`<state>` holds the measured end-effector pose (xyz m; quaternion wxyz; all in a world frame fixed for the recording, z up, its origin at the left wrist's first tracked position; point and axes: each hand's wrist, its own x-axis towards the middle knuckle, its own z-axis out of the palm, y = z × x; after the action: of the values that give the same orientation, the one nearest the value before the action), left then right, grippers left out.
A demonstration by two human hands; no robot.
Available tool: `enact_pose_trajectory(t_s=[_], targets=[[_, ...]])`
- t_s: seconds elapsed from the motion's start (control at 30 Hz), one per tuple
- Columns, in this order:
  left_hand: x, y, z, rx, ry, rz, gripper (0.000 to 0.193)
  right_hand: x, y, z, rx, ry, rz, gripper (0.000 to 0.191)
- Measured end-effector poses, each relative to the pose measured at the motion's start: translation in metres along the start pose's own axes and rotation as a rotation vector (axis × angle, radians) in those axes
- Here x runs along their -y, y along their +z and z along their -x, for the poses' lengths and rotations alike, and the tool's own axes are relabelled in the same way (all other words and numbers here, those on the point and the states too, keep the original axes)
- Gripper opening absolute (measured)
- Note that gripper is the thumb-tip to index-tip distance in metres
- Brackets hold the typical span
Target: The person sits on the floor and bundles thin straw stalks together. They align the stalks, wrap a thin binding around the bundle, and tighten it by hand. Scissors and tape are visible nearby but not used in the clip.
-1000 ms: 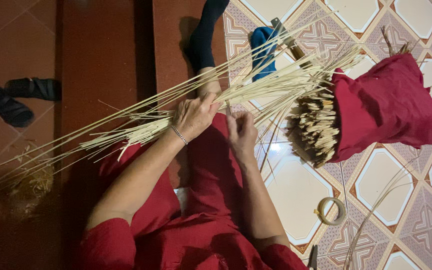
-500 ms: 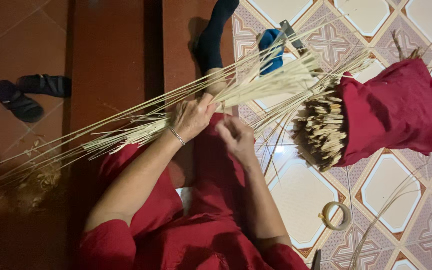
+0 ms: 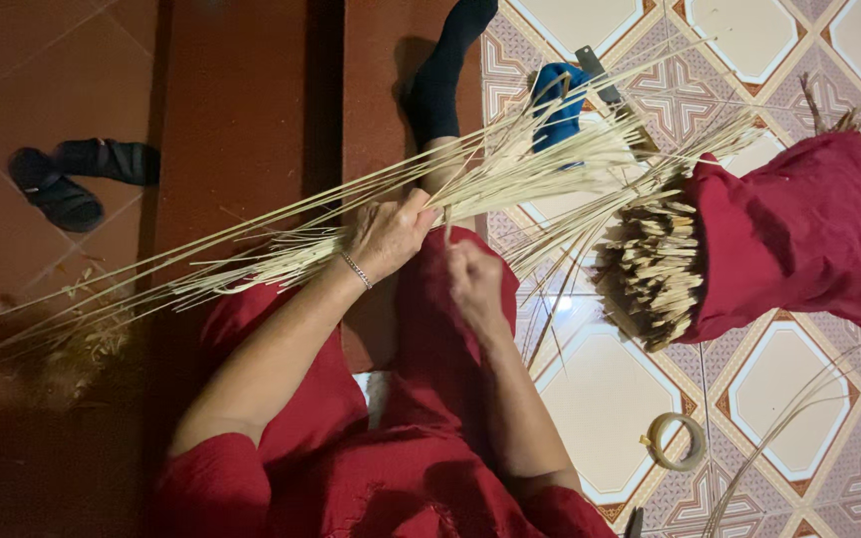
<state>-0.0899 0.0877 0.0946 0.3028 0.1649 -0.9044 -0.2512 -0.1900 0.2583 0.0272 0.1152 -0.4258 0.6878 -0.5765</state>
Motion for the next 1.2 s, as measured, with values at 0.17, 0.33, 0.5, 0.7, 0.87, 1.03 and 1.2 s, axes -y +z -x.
enact_pose_trajectory(t_s=[0.17,0.33,0.5,0.7,0.87,1.03,1.2], targets=[[0.002,0.000,0.000,0.094,-0.067,0.049,0.024,0.020,-0.029,-0.028,-0.269,0.090,-0.076,0.012],[0.001,-0.005,-0.002,0.121,-0.094,-0.023,0.024,0.034,-0.036,-0.025,-0.235,0.150,0.115,0.025],[0.000,-0.014,-0.001,0.034,-0.062,0.065,0.023,0.043,-0.017,0.003,0.088,0.204,0.002,0.037],[-0.001,-0.019,0.002,0.128,-0.119,0.108,0.025,0.042,-0.026,0.000,0.000,0.232,-0.578,0.027],[0.006,-0.021,-0.001,0.073,-0.131,0.242,0.025,0.024,-0.033,-0.007,-0.117,0.473,-0.271,0.038],[0.004,-0.018,-0.003,0.039,-0.063,0.224,0.025,0.021,-0.041,0.016,0.058,0.436,-0.501,0.047],[-0.002,-0.021,-0.005,0.150,-0.131,0.065,0.027,0.037,-0.041,0.022,0.165,0.292,-0.873,0.061]])
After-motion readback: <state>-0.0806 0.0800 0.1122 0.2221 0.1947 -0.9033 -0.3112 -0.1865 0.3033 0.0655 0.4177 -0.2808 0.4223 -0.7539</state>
